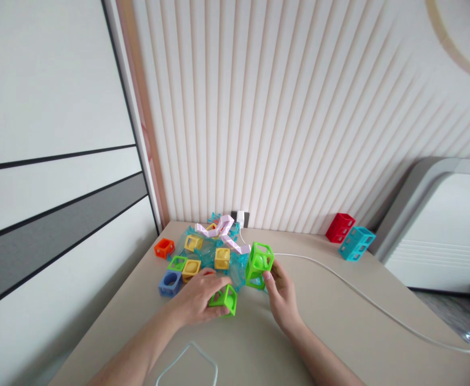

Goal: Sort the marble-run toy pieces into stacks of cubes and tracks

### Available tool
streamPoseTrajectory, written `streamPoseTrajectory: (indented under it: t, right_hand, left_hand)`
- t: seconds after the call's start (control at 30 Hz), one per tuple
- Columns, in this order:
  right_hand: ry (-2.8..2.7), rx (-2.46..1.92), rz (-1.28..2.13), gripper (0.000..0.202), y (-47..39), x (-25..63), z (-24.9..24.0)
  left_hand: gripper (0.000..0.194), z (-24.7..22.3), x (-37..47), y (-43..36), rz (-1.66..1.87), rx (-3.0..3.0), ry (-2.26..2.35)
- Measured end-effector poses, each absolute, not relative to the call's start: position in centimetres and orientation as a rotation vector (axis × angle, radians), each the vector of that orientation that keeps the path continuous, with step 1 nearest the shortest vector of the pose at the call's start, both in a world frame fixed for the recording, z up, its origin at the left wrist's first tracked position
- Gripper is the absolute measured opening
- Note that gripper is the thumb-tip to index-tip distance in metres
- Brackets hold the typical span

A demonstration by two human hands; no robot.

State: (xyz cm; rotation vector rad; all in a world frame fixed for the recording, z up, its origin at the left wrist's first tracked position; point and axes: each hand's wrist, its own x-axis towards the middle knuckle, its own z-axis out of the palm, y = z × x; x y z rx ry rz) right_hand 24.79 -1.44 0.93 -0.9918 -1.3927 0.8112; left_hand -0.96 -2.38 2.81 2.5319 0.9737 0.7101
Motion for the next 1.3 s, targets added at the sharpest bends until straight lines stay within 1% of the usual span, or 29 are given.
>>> streamPoseTrajectory:
  t: [0.17,0.47,0.6,0.67,0.83,1.07,1.3]
  right_hand:
    - [-1.389,-0.982,0.823,0.049,-1.5,24.8,1.1]
    - [-1.371,-0.971,0.828,0.051,-1.6,24.6,1.4]
    - [-1.366,-0.965,0.828,0.053,-1.6,24.6,1.5]
    - [-1.362,-0.962,0.826,0.054,-1.6,24.6,1.5]
    - [-1.359,-0.975,0.824,0.052,-1.4,24.7,1.4]
    - [-1.385,-0.976,0.828,0.052,-1.8,24.5,2.4]
    - [-1.401,-0.952,0.889,0.049,-2.2,24.3,2.9]
  left_hand:
    - [0.067,2.1,-1.3,-2.0,0.867,2.503,1.001]
    - [0.066,0.4,-1.5,-1.5,1.25,2.379,1.052]
    - [0.067,1.2,-0.7,-0.5,1.332,2.177,1.115]
    - [0.066,2.1,0.0,0.3,1.374,2.061,1.113]
    - [0.052,3.1,2.3,1.9,1.521,1.813,1.091]
    - [0.047,1.8,2.4,0.9,1.501,1.961,1.003]
    - [0.054,0.9,2.0,-0.1,1.372,1.957,0.937]
